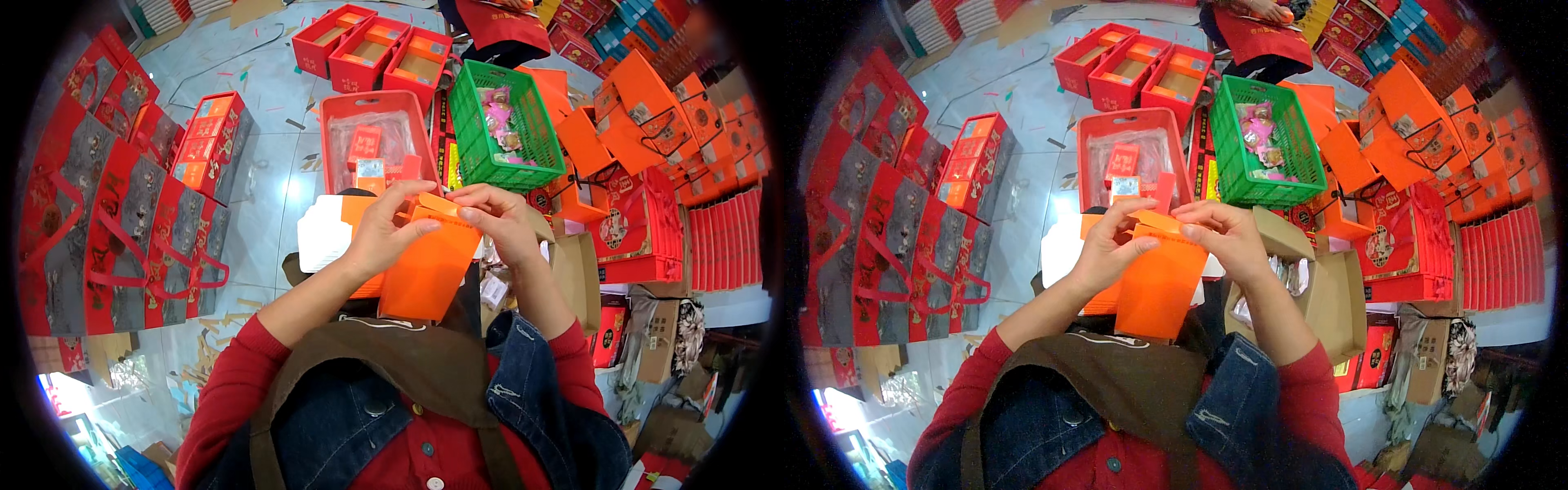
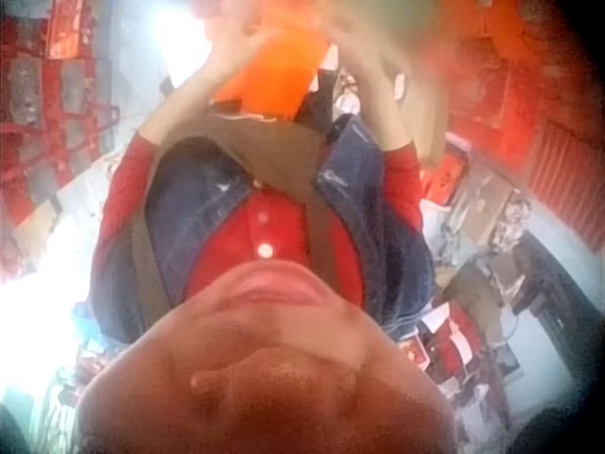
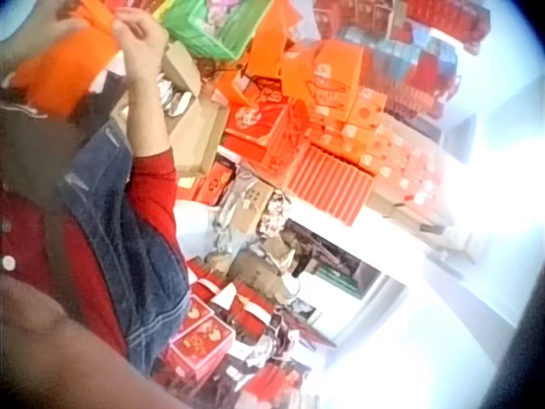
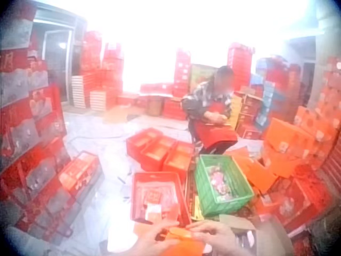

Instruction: The person assembles orange and red cardboard boxes by folding flaps and inserting small white packets into them. They repeatedly pick up flat box pieces, fold them into shape, and place them into a red plastic bin.

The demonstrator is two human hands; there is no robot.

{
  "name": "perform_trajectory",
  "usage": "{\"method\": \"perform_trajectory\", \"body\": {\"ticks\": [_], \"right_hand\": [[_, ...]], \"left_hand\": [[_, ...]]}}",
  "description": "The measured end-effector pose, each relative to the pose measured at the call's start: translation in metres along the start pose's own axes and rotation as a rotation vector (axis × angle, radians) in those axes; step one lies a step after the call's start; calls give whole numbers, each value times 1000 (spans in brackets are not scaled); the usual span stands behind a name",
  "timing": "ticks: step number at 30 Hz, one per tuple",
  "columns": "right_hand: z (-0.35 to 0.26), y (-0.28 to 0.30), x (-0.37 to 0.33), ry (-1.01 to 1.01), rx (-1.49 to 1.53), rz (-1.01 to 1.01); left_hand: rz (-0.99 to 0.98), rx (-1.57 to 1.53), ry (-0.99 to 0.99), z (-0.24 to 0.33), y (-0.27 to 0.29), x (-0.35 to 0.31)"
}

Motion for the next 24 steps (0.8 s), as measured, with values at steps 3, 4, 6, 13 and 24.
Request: {"method": "perform_trajectory", "body": {"ticks": [3, 4, 6, 13, 24], "right_hand": [[-20, -5, 12, 4, -237, -63], [-26, -9, 19, 19, -288, -79], [-32, -18, 25, 84, -417, -114], [-25, -19, 12, 80, -383, -126], [-1, 1, -17, 193, -290, 67]], "left_hand": [[0, 51, -75, 9, -1, 1], [16, 101, -111, 15, 1, 1], [42, 101, -136, 16, 3, -1], [44, -37, -41, 5, -3, -6], [114, -145, -140, 1, 9, -6]]}}
Point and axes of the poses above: each hand's wrist, its own x-axis towards the middle knuckle, its own y-axis out of the back of the hand, z = x × y, the point moved 6 cm from there along x, towards the middle knuckle, and after that the axes turned 8 degrees about -z, right-handed, at the moved point
